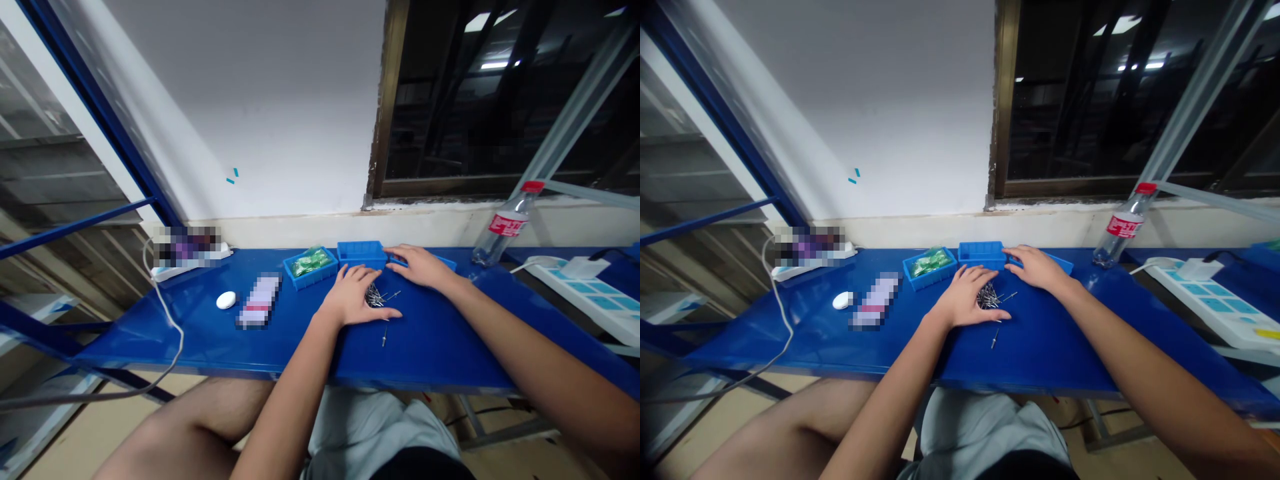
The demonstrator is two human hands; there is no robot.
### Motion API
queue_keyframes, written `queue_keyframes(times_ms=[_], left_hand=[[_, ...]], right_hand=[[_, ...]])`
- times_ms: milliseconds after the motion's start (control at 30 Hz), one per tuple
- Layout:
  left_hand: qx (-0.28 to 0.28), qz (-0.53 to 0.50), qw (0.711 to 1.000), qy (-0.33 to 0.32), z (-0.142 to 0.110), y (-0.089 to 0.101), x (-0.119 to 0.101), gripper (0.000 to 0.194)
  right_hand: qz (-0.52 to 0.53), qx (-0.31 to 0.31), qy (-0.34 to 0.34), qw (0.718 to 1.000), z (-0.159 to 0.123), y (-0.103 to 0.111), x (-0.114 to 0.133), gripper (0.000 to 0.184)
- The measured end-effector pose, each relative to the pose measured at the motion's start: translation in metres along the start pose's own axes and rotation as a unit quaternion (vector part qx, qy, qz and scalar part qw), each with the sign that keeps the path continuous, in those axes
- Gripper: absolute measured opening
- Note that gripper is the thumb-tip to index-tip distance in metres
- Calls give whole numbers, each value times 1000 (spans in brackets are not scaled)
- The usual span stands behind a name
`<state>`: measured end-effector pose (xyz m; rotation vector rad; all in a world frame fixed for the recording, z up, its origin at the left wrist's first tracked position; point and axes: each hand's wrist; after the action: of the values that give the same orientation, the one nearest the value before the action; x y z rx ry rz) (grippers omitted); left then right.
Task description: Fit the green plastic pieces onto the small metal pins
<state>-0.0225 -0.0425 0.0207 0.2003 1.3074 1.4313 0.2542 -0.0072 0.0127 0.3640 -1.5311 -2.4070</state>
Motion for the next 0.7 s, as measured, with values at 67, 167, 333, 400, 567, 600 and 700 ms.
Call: queue_keyframes(times_ms=[67,167,333,400,567,600,700], left_hand=[[17,24,998,-60,1,-6,-10,101],[52,57,991,-110,2,-17,-18,92],[59,100,988,-102,5,-28,-9,73],[58,109,988,-93,7,-29,-3,63],[45,99,991,-80,7,-24,-7,51],[43,89,991,-85,6,-23,-12,52],[60,56,989,-123,1,-25,-28,65]], right_hand=[[-10,-2,4,1000,-1,0,2,44],[-19,2,4,1000,1,-2,1,40],[-27,7,12,1000,3,-2,0,39],[-29,10,12,999,3,-2,1,39],[-38,6,10,999,3,-2,1,38],[-37,4,10,999,3,-2,1,38],[-31,2,13,999,3,-1,1,38]])
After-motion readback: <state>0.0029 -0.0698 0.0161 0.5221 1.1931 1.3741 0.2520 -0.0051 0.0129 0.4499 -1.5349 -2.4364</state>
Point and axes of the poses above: each hand's wrist, its own z-axis towards the middle knuckle, its own y-axis out of the back of the hand, x = y × z, and after that the axes turned 14 degrees about -z, right-handed
